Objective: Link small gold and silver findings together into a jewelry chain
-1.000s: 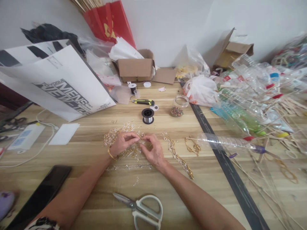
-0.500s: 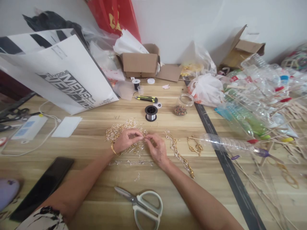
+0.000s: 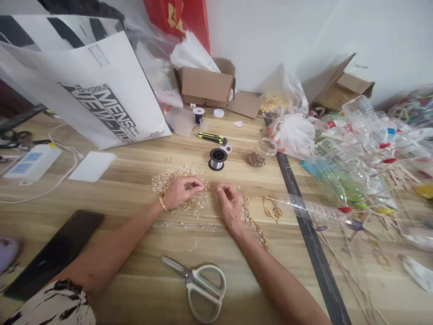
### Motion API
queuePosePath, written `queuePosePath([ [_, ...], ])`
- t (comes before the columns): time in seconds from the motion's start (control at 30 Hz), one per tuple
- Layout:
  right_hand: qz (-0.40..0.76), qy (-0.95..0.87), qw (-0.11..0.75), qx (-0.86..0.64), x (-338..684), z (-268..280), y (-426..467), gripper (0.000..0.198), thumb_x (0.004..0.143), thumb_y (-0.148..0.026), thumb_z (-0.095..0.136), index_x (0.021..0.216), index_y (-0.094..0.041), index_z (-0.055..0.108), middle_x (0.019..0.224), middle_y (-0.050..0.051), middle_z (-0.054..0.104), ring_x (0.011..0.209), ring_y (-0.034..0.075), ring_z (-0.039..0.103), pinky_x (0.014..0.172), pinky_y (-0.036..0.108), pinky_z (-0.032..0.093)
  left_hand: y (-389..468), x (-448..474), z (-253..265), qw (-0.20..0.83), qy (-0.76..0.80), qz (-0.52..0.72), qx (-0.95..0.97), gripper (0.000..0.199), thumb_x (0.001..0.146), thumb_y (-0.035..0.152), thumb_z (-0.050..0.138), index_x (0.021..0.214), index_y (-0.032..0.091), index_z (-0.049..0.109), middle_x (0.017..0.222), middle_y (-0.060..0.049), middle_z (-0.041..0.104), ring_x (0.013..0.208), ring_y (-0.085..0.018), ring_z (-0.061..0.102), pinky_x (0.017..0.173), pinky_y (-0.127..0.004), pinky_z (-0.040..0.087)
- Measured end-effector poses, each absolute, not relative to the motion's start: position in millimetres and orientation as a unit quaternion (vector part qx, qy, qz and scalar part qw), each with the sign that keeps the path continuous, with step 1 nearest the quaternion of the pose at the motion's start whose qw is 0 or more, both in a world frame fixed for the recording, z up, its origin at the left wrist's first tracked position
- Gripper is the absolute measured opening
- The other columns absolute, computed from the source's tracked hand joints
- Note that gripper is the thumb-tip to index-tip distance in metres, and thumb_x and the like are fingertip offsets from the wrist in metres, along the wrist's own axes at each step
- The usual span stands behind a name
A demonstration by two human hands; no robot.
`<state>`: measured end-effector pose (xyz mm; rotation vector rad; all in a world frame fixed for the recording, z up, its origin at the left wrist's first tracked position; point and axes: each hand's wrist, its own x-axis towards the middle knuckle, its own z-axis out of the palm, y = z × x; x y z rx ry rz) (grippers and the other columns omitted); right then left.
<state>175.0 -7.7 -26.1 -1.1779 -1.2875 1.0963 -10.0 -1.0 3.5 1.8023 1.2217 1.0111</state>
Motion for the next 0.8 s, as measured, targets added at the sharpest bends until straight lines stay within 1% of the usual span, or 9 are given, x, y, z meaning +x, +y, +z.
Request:
queuePosePath([
  [0.13,0.464,-0.520,0.510,-0.504,178,-28,-4,0.023,0.076,-0.040,0.064,0.076,-0.017,0.060,0.066,-0.002,0.055,0.062,0.011,0.047,0.061,0.024,0.038,3,-15,0,0.366,0.488,0.419,0.673,0.015,0.080,0.025,0.059,0.075,0.013,0.067,0.074,-0.004,0.069,0.070,-0.014,0.061,0.067,-0.025,0.047],
  [0.27,0.504,-0.487,0.506,-0.503,182,-31,4,0.024,0.075,-0.041,0.064,0.073,-0.017,0.059,0.064,-0.003,0.054,0.060,0.011,0.048,0.062,0.024,0.039,7,-21,-2,0.388,0.495,0.450,0.635,0.017,0.079,0.028,0.059,0.075,0.013,0.066,0.071,-0.004,0.068,0.067,-0.013,0.061,0.065,-0.025,0.048],
  [0.37,0.520,-0.492,0.486,-0.500,184,-30,6,0.025,0.074,-0.041,0.065,0.073,-0.017,0.059,0.063,-0.003,0.053,0.059,0.011,0.048,0.062,0.024,0.039,10,-26,-1,0.405,0.500,0.476,0.599,0.019,0.079,0.030,0.059,0.075,0.012,0.066,0.068,-0.003,0.066,0.063,-0.012,0.059,0.063,-0.024,0.047],
  [0.53,0.461,-0.560,0.467,-0.506,181,-30,-4,0.023,0.078,-0.040,0.062,0.081,-0.017,0.063,0.071,0.000,0.059,0.063,0.012,0.050,0.060,0.025,0.040,16,-34,0,0.399,0.522,0.498,0.566,0.020,0.077,0.031,0.061,0.073,0.012,0.065,0.066,-0.003,0.065,0.061,-0.011,0.058,0.060,-0.022,0.045],
  [0.57,0.445,-0.568,0.475,-0.504,181,-31,-7,0.023,0.079,-0.040,0.061,0.082,-0.017,0.063,0.072,0.001,0.059,0.064,0.013,0.050,0.060,0.026,0.041,16,-35,0,0.397,0.523,0.497,0.567,0.021,0.077,0.031,0.061,0.073,0.012,0.065,0.066,-0.003,0.065,0.061,-0.011,0.058,0.060,-0.022,0.045],
  [0.67,0.431,-0.596,0.472,-0.486,181,-36,-11,0.023,0.080,-0.039,0.060,0.088,-0.017,0.064,0.080,0.004,0.063,0.073,0.016,0.055,0.067,0.029,0.044,18,-40,1,0.399,0.528,0.479,0.576,0.020,0.077,0.031,0.061,0.075,0.012,0.065,0.067,-0.003,0.066,0.063,-0.012,0.060,0.062,-0.023,0.046],
  [0.8,0.431,-0.602,0.468,-0.482,183,-38,-11,0.026,0.081,-0.039,0.059,0.092,-0.017,0.064,0.081,0.005,0.064,0.075,0.017,0.057,0.065,0.028,0.045,19,-45,6,0.382,0.548,0.405,0.625,0.016,0.075,0.028,0.063,0.078,0.012,0.067,0.073,-0.004,0.069,0.067,-0.014,0.061,0.065,-0.025,0.048],
])
